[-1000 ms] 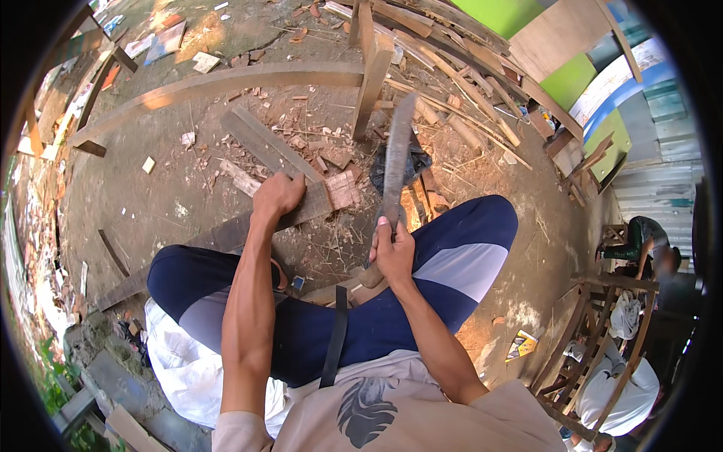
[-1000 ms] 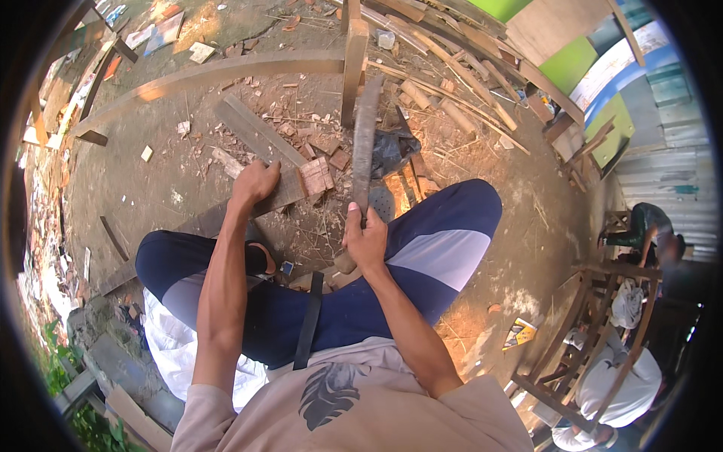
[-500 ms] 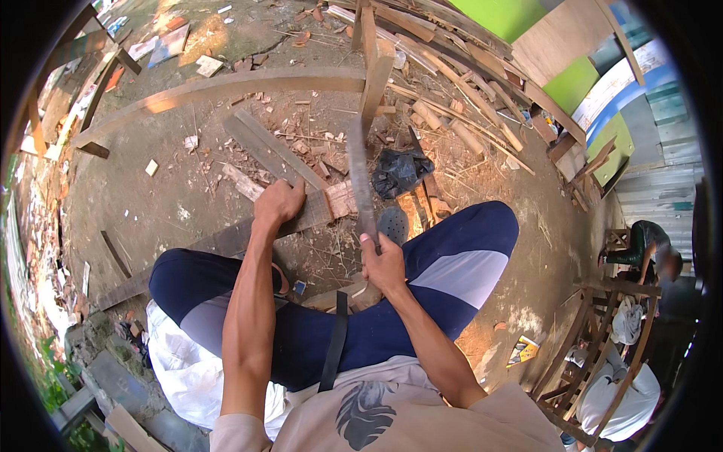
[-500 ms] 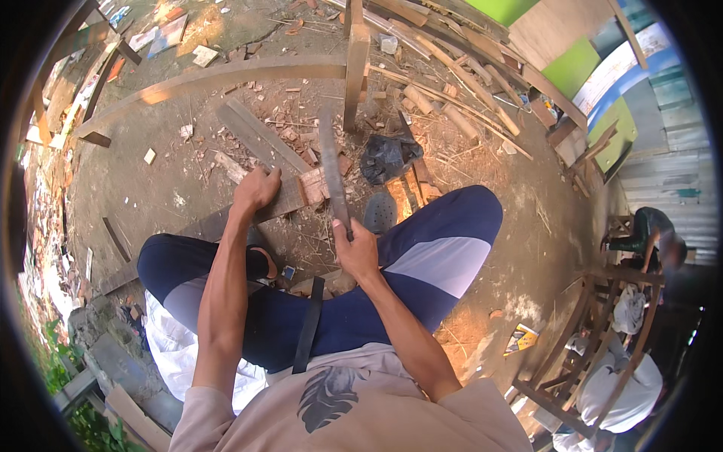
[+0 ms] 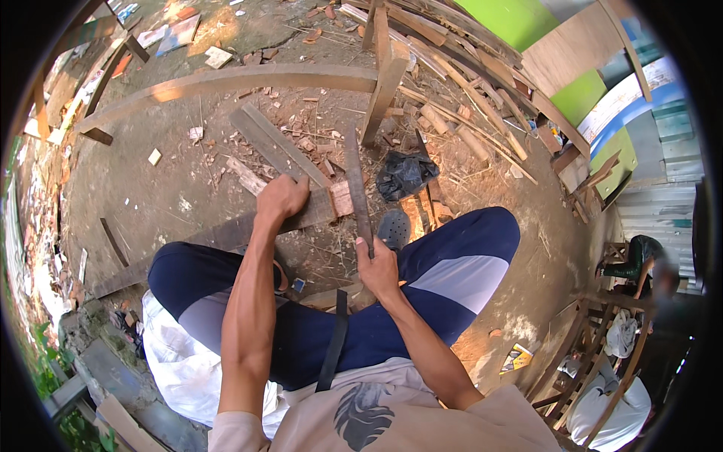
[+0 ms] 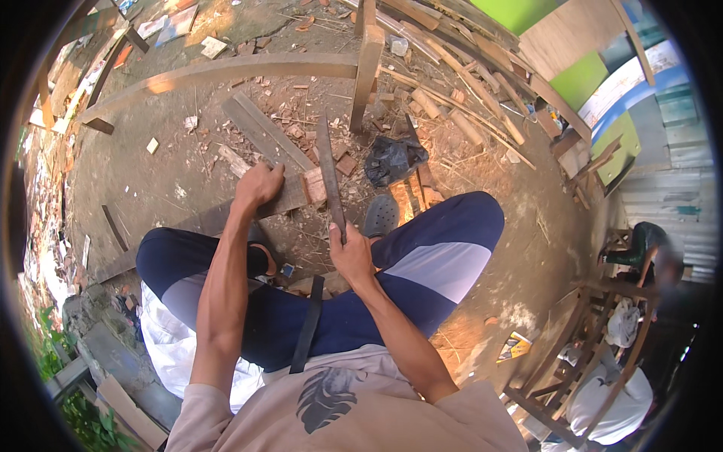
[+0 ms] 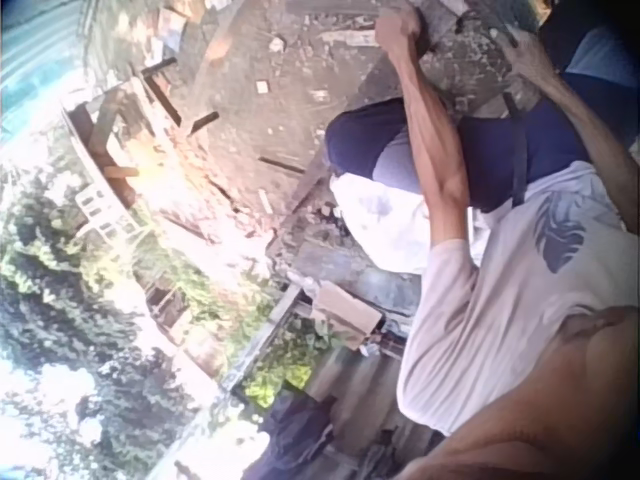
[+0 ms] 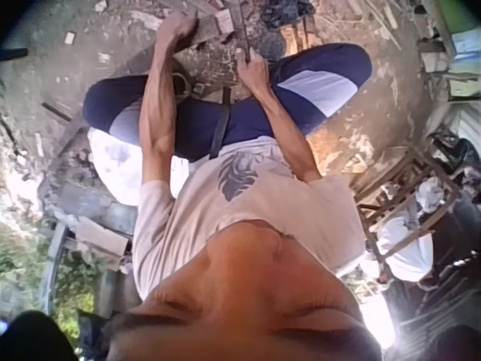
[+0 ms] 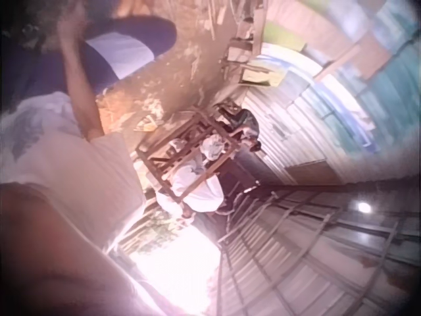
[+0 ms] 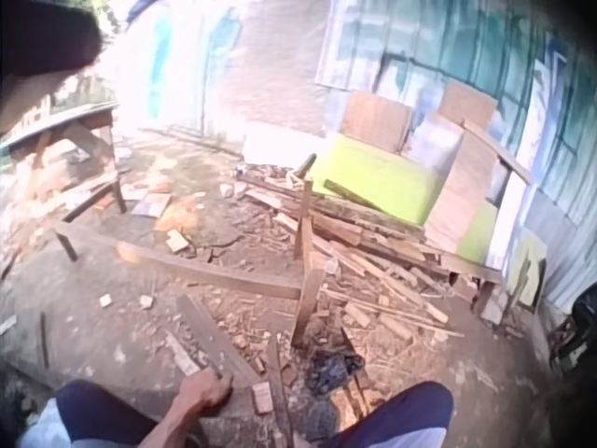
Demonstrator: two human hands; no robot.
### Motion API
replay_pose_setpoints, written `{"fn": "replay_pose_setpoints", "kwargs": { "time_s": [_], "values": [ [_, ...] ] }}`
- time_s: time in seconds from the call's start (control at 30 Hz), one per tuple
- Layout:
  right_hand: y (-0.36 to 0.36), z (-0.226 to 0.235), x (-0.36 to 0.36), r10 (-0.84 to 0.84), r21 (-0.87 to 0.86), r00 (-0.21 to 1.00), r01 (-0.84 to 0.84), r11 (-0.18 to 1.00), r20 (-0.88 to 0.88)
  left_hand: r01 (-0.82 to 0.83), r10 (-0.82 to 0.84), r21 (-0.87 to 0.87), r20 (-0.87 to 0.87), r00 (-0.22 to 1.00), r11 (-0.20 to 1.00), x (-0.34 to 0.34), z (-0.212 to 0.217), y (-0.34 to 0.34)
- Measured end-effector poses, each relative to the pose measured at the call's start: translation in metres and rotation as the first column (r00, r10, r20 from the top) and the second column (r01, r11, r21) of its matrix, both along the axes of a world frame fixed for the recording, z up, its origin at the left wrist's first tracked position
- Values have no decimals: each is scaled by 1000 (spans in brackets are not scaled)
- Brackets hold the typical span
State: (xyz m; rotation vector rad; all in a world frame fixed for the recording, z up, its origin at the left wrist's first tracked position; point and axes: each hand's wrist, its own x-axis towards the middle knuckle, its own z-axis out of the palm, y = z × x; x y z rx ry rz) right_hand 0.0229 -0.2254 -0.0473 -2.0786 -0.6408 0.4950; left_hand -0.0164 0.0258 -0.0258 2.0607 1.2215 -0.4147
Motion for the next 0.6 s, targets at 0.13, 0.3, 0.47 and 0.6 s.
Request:
{"fn": "replay_pose_setpoints", "kwargs": {
  "time_s": [0.13,0.3,0.47,0.6],
  "values": [
    [5,21,-1,-158,81,910,204,976,-384,-19,15,61,68,998,998,-9,-17,0],
    [2,-9,-2,-52,-36,989,48,998,-136,0,0,-13,1,1000,1000,-1,0,2],
    [6,8,-2,-138,211,926,222,952,-353,-10,10,-10,12,1000,1000,-3,-2,2],
    [0,-11,-3,-63,3,982,65,998,-177,-26,26,-6,-9,1000,1000,-1,-5,4]
  ]
}}
